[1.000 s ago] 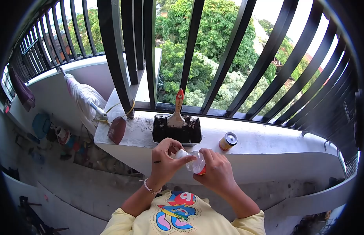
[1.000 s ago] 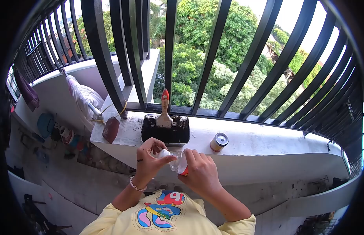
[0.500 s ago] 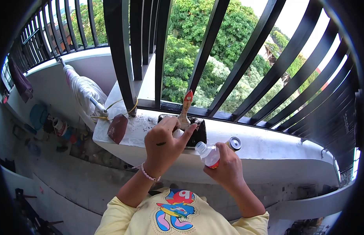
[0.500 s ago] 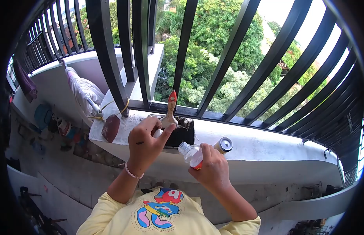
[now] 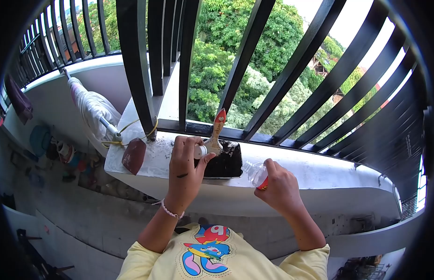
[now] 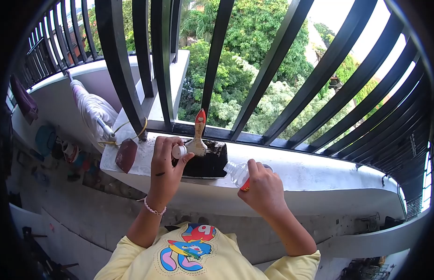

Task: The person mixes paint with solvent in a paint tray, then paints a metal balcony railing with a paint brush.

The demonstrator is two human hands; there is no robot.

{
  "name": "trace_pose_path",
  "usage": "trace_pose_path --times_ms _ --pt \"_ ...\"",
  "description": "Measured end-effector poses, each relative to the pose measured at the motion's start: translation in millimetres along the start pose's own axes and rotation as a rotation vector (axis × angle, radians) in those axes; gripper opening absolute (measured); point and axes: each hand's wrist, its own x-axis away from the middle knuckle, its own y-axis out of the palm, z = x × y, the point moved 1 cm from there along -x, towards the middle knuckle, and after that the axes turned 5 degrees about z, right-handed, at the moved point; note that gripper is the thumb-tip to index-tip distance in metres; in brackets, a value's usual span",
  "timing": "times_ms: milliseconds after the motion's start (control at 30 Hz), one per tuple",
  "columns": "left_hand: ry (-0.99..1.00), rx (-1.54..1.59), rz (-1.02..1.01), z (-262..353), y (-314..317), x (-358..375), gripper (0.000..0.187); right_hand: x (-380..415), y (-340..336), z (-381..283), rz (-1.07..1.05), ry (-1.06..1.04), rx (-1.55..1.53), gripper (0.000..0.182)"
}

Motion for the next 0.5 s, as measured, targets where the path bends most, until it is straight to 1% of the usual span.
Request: trace_pose_path --times_ms 300,400,500 --pt "-0.035 0.038 0.001 -7.5 3.2 6.8 0.039 -3.7 -0.9 1.6 -0.033 -0.018 0.033 0.068" --pt "0.015 -0.033 0.013 -8.7 4.0 10.7 0.037 -5.8 1.3 3.3 -0.028 -0.036 0.043 0.069" --pt "-0.004 -0.005 0.016 -7.0 4.5 13.0 0.036 -10.0 3.1 3.1 -0.029 -0.051 0.044 0.066"
